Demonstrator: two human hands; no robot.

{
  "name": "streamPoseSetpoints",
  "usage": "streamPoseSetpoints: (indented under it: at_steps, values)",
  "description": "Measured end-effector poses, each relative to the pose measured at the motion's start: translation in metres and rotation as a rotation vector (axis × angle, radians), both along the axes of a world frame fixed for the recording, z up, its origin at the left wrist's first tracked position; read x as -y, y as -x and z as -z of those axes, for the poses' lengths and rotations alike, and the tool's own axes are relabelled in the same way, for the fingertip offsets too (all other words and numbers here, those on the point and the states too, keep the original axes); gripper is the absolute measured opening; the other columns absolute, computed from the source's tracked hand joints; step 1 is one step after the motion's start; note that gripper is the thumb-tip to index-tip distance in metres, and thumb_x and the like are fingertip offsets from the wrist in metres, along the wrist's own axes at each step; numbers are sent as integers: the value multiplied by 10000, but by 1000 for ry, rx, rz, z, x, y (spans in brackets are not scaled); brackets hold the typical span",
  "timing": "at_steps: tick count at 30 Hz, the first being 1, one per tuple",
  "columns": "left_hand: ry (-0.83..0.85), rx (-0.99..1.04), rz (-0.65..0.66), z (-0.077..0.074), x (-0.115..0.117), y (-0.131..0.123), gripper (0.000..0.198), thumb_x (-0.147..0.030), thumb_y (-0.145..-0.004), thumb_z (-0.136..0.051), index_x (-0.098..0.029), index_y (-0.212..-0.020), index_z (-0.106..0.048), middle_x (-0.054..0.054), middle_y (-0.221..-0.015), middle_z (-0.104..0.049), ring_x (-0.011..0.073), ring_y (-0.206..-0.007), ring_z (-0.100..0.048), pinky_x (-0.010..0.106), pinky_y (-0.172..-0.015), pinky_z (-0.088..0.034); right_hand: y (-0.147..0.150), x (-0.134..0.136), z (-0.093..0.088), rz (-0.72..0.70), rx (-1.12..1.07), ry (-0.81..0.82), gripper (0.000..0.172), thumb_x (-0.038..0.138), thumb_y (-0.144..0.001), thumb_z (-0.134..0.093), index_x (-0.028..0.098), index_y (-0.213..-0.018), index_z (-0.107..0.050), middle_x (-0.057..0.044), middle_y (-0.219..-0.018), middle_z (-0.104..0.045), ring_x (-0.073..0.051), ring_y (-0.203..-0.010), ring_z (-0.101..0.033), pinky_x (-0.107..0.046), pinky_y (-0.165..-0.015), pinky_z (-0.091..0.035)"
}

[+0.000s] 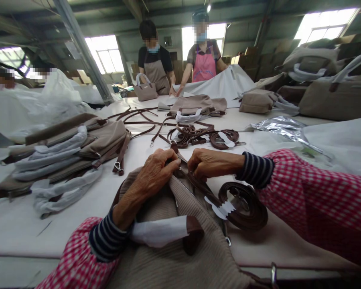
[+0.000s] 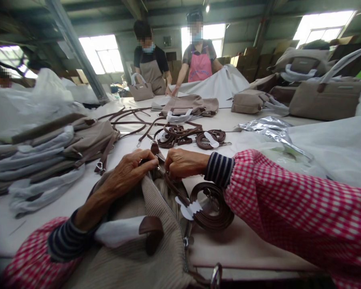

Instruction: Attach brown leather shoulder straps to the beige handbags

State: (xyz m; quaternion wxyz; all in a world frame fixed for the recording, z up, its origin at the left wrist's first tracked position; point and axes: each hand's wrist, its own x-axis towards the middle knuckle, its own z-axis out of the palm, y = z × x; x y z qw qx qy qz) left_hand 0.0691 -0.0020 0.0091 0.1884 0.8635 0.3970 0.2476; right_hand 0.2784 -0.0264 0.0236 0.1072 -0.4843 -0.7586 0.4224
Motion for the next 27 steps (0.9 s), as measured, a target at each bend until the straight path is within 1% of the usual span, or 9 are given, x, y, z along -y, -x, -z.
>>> streamPoseSetpoints:
  at_steps: [4,6,8,10,16,18,21,24,27]
  values:
    - [-18,-43,120,1,-2,4,230,-214,-902,-466,-237,-935,-693,37,-1031,-688,246,-1085,-552,395,-972,-452,-2,-2,7,-1,-34,9,98,108,-614,-527,136,-615,-622,15,-542,-554,-104,-522,-474,-222,-496,-340]
    - [-73,-67,146,4,-3,6,283,-163,-882,-462,-247,-1011,-700,31,-1118,-686,248,-1155,-533,409,-1048,-436,-3,-3,9,-10,-42,-2,105,109,-626,-532,131,-630,-634,13,-542,-558,-102,-521,-469,-221,-494,-336]
    - [-120,-99,145,7,-3,5,316,-139,-891,-450,-249,-1060,-693,38,-1154,-675,252,-1170,-536,418,-1074,-433,-3,-4,10,-18,-46,-11,104,111,-637,-536,130,-639,-638,12,-544,-559,-101,-521,-465,-221,-491,-332]
    - [-147,-150,133,7,-1,4,301,-130,-906,-443,-236,-1046,-687,57,-1124,-671,260,-1140,-552,425,-1057,-446,-2,-5,11,-22,-51,-15,96,112,-642,-537,132,-637,-631,15,-547,-552,-102,-526,-464,-223,-490,-327]
    - [-239,-240,73,3,-2,1,210,-82,-851,-523,-226,-802,-670,54,-906,-674,274,-998,-542,422,-884,-466,-1,-6,11,-5,-69,-26,75,90,-627,-518,141,-606,-569,33,-570,-500,-89,-545,-440,-217,-493,-313]
    - [-274,-232,63,4,-4,3,196,-88,-854,-539,-220,-785,-666,52,-878,-671,269,-965,-539,421,-862,-457,0,-6,11,-2,-58,-45,75,91,-652,-534,140,-605,-567,37,-568,-486,-84,-539,-421,-217,-487,-302]
    - [-284,-193,59,7,-5,6,169,-103,-875,-572,-212,-781,-661,46,-865,-671,258,-947,-538,403,-843,-445,0,-4,8,5,-35,-90,77,112,-723,-580,124,-691,-649,38,-573,-501,-85,-523,-421,-217,-473,-293]
    - [-232,-119,50,9,-4,8,143,-122,-888,-615,-214,-787,-657,33,-852,-663,250,-978,-550,377,-836,-440,-6,4,1,30,5,-182,126,116,-771,-609,102,-824,-722,22,-595,-569,-95,-527,-490,-214,-490,-336]
    - [-182,-28,45,10,0,7,101,-169,-920,-613,-215,-838,-650,32,-909,-630,228,-964,-569,362,-845,-449,-21,18,-8,64,19,-263,124,143,-822,-618,99,-808,-733,4,-608,-601,-89,-528,-510,-212,-518,-361]
